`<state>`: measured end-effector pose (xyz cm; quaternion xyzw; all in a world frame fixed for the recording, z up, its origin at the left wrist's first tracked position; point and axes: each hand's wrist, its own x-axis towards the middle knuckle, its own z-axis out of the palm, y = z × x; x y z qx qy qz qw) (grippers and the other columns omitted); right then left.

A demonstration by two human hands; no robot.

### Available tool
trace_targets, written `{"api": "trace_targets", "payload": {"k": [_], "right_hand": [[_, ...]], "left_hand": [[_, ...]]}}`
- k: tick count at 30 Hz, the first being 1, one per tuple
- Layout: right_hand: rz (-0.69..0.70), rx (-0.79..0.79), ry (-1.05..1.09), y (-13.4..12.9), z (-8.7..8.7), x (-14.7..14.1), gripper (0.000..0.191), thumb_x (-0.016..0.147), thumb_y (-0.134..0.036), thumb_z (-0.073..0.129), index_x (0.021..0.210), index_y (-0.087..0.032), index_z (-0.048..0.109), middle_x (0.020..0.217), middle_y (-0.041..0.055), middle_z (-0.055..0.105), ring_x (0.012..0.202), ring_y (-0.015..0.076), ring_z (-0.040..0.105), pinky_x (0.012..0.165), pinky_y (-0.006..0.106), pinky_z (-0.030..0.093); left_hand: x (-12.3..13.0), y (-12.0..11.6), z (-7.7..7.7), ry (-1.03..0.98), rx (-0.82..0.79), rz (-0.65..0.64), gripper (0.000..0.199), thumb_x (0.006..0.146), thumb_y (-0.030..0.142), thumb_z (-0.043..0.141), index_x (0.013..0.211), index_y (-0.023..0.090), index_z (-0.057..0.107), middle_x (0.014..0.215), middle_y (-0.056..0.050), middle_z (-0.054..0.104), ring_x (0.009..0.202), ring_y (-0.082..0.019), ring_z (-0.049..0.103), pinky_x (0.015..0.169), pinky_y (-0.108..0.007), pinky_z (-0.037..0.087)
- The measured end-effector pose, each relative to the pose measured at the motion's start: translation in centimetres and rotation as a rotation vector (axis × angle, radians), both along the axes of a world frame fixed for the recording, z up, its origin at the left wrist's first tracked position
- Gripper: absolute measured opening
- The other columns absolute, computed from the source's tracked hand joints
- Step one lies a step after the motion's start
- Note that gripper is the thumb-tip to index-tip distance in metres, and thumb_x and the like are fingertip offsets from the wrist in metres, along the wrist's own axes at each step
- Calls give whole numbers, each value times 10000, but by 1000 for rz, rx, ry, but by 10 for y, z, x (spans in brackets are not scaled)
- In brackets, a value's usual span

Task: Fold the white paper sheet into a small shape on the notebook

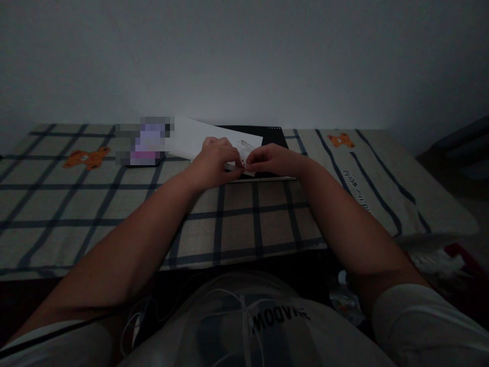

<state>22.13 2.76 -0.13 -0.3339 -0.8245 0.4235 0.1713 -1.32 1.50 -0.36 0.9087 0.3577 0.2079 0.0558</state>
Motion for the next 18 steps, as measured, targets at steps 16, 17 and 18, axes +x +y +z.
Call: {"api": "trace_targets", "payload": {"k": [16, 17, 18], "right_hand": [[-39, -2, -64, -2, 3, 0, 304, 833, -450, 662, 885, -159, 732, 806, 23, 671, 764, 165, 551, 735, 325, 393], [-33, 14, -63, -1, 3, 0, 296, 831, -443, 660, 879, -160, 730, 793, 16, 664, 748, 158, 540, 730, 323, 388], [-28, 30, -61, -1, 2, -1, 284, 830, -433, 658, 871, -160, 728, 781, 9, 658, 734, 152, 530, 725, 321, 382]], "left_hand": [[3, -1, -2, 33, 22, 12, 170, 882, 370, 681, 874, 233, 780, 842, -42, 669, 985, -261, 541, 1002, -481, 332], [2, -1, -3, 27, 22, 8, 164, 882, 366, 682, 869, 233, 777, 845, -42, 672, 985, -261, 542, 997, -482, 337], [2, -1, -3, 19, 23, 4, 157, 879, 359, 683, 866, 232, 775, 857, -43, 677, 987, -261, 544, 994, -483, 341]]}}
